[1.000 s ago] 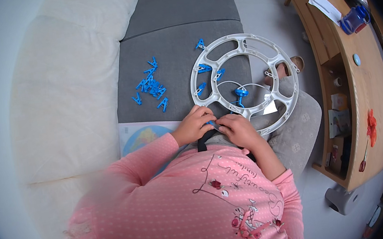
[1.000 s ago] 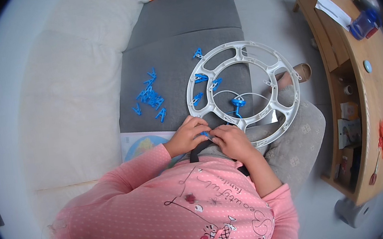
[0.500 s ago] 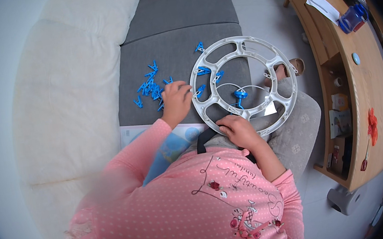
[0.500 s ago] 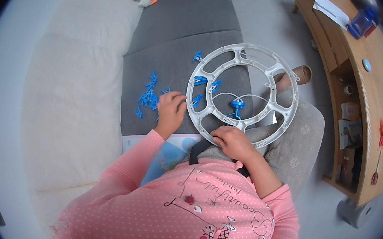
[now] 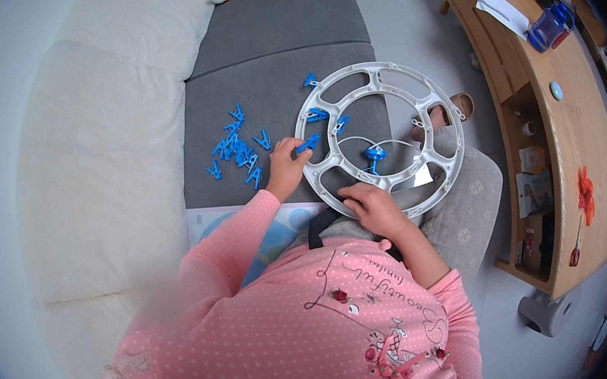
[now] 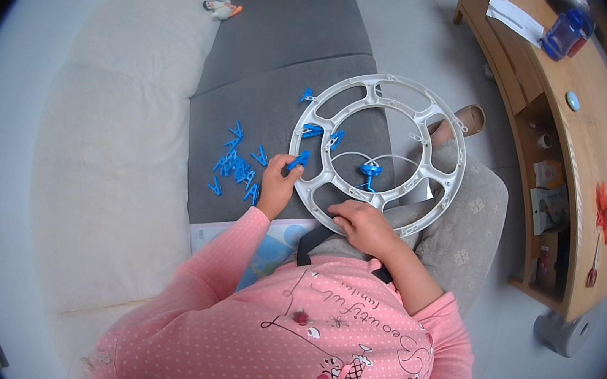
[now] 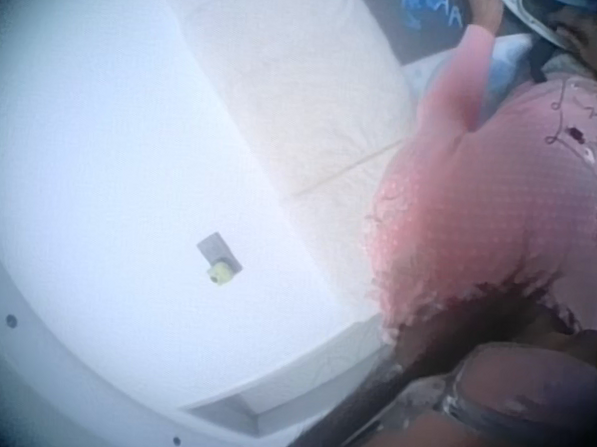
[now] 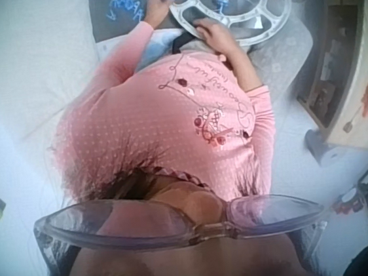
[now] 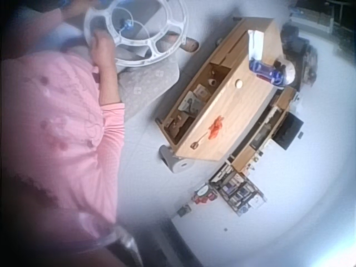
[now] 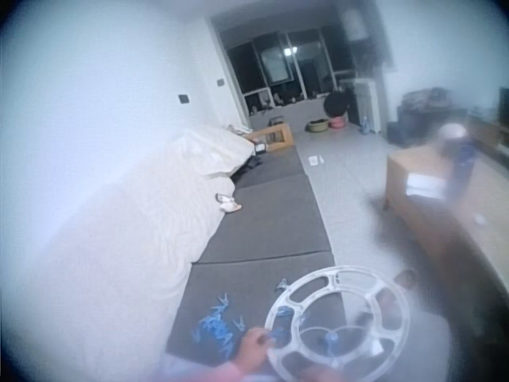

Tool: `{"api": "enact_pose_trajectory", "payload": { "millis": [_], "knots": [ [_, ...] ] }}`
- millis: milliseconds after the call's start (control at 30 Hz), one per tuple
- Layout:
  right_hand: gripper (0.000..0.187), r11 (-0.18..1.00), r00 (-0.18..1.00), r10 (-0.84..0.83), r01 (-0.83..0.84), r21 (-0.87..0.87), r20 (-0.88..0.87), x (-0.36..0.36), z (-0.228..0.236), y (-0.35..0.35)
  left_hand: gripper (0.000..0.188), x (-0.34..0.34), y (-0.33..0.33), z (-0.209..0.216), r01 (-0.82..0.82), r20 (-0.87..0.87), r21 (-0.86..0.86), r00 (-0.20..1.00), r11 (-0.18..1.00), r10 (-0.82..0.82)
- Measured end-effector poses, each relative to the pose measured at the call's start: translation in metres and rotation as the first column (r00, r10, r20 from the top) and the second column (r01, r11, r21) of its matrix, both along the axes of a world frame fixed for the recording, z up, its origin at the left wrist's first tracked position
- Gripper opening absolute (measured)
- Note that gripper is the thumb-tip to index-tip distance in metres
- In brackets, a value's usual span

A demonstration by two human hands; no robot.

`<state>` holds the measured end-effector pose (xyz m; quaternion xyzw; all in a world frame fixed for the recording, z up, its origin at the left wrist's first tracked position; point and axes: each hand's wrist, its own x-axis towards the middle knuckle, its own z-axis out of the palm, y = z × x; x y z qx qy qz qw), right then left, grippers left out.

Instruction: The person sits on the floor and attaches blue plastic clips to a white circular frame. They then gather the remaining clips, move to the kitchen sink, and rinse the clips under running water.

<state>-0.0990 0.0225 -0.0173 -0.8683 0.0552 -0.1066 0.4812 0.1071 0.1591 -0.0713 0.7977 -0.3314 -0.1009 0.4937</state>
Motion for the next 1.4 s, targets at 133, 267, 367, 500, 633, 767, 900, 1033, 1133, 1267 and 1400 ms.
{"api": "enact_pose_trajectory", "payload": {
  "millis": [133,267,367,500,633,767,900,1033,1133,1267,1400],
  "knots": [
    [0.028,0.990,0.990,-0.137,0.137,0.021,0.040,0.005,0.012,0.000,0.014,-0.005,0.003,0.025,0.015,0.144,-0.056,0.990,0.998,-0.007],
    [0.040,0.892,0.962,-0.270,0.260,0.369,-0.024,0.016,0.049,-0.002,0.011,-0.018,-0.005,0.096,0.186,0.428,-0.115,0.895,0.976,-0.120],
    [0.046,0.797,0.940,-0.342,0.296,0.526,-0.010,0.029,0.096,0.004,0.011,-0.026,-0.009,0.148,0.348,0.477,-0.083,0.837,0.934,-0.269],
    [0.030,0.763,0.966,-0.236,0.253,0.595,-0.108,0.024,0.111,0.003,0.014,-0.043,-0.004,0.175,0.466,0.539,-0.060,0.760,0.883,-0.364],
    [0.019,0.791,0.969,-0.234,0.141,0.595,0.081,0.017,0.110,0.009,0.015,-0.046,0.003,0.181,0.507,0.466,0.014,0.760,0.862,-0.454],
    [0.015,0.762,0.967,-0.213,0.074,0.644,0.141,0.012,0.098,0.013,0.015,-0.038,0.011,0.185,0.502,0.379,0.116,0.775,0.857,-0.506],
    [0.016,0.833,0.940,-0.195,0.007,0.553,0.281,0.005,0.086,0.016,0.012,-0.038,0.020,0.189,0.545,0.337,0.240,0.729,0.804,-0.595],
    [0.015,0.899,0.934,-0.159,0.003,0.438,0.320,-0.004,0.082,0.012,0.009,-0.037,0.024,0.199,0.579,0.322,0.280,0.695,0.765,-0.644],
    [0.016,0.913,0.937,-0.145,0.003,0.408,0.318,-0.007,0.080,0.011,0.006,-0.038,0.023,0.200,0.590,0.319,0.272,0.690,0.761,-0.649],
    [0.018,0.879,0.944,-0.153,-0.005,0.477,0.292,-0.008,0.086,0.012,0.003,-0.046,0.024,0.191,0.547,0.390,0.216,0.711,0.809,-0.585],
    [0.021,0.879,0.940,-0.153,-0.011,0.477,0.303,-0.009,0.081,0.011,0.004,-0.050,0.022,0.191,0.531,0.412,0.213,0.712,0.820,-0.569]
  ]
}}
